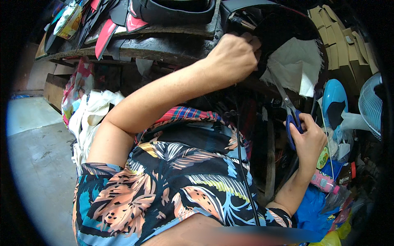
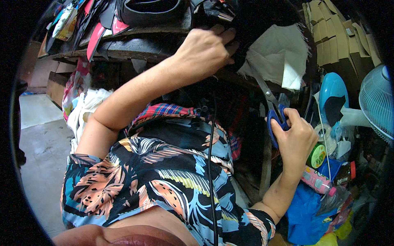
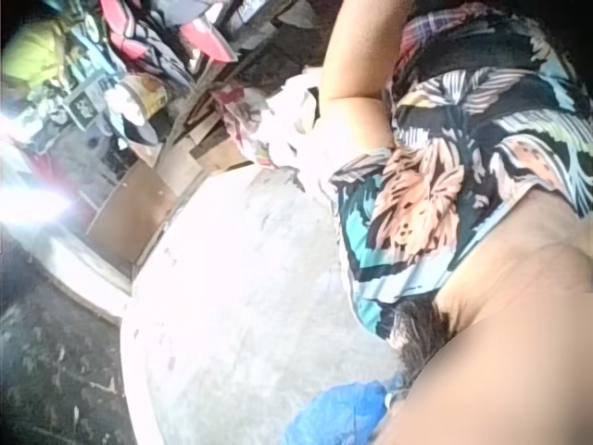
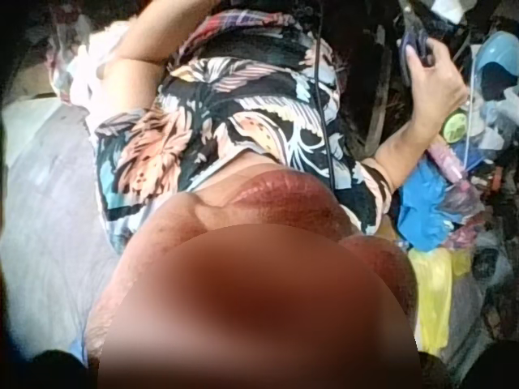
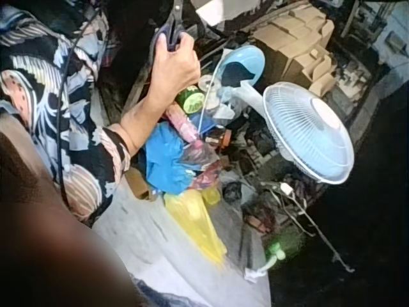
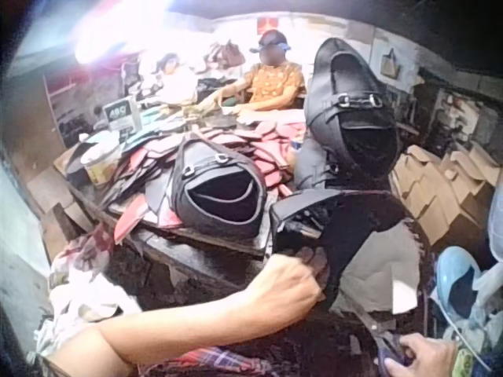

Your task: The person uses scissors to trim excess white insole material from the inside of black sandals. They repeatedly lift the upper strap, cut along the inner edge, and remove trimmed pieces. After finishing one sandal, they place it aside and begin the same process on a second sandal.

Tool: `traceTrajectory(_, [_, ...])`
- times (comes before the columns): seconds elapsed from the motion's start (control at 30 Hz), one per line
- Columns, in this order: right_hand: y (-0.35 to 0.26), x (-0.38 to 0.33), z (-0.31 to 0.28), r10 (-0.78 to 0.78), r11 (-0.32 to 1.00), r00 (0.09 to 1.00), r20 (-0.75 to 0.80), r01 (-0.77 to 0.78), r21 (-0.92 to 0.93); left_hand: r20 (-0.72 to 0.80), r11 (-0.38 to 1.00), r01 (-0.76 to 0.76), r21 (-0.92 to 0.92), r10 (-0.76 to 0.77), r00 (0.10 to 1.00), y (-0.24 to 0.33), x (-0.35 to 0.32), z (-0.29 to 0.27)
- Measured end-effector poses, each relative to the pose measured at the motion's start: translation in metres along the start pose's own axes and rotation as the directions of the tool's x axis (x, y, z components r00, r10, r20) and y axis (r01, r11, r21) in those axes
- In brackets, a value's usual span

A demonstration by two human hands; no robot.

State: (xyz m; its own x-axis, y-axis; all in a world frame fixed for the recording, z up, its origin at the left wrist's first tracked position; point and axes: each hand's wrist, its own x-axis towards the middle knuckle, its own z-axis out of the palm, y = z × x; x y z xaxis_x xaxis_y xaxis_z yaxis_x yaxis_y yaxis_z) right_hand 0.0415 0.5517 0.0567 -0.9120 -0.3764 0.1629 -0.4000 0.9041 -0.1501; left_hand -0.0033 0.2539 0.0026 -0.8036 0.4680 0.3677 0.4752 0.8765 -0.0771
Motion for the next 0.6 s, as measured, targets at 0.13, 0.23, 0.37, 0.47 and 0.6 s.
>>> traceTrajectory(0.13, [0.005,-0.005,0.005,0.061,0.997,0.998,0.008,-0.061,0.056,0.033,0.952,-0.087,-0.294,0.101,0.994,0.021,-0.022,-0.009])
traceTrajectory(0.23, [0.008,-0.008,0.007,0.06,0.996,0.998,0.007,-0.06,0.067,-0.174,0.826,-0.384,-0.413,0.342,0.923,0.019,-0.027,-0.024])
traceTrajectory(0.37, [0.008,-0.01,0.007,0.076,0.995,0.997,0.015,-0.077,0.069,-0.273,0.925,-0.188,-0.33,0.097,0.957,0.006,-0.017,-0.037])
traceTrajectory(0.47, [0.006,-0.011,0.005,0.063,0.992,0.998,0.0,-0.063,0.113,-0.284,0.993,0.048,-0.11,-0.078,0.956,0.002,-0.007,-0.034])
traceTrajectory(0.6, [0.002,-0.01,0.002,0.04,0.981,0.999,-0.029,-0.034,0.189,-0.046,0.991,0.13,-0.044,-0.132,0.99,-0.003,-0.006,-0.024])
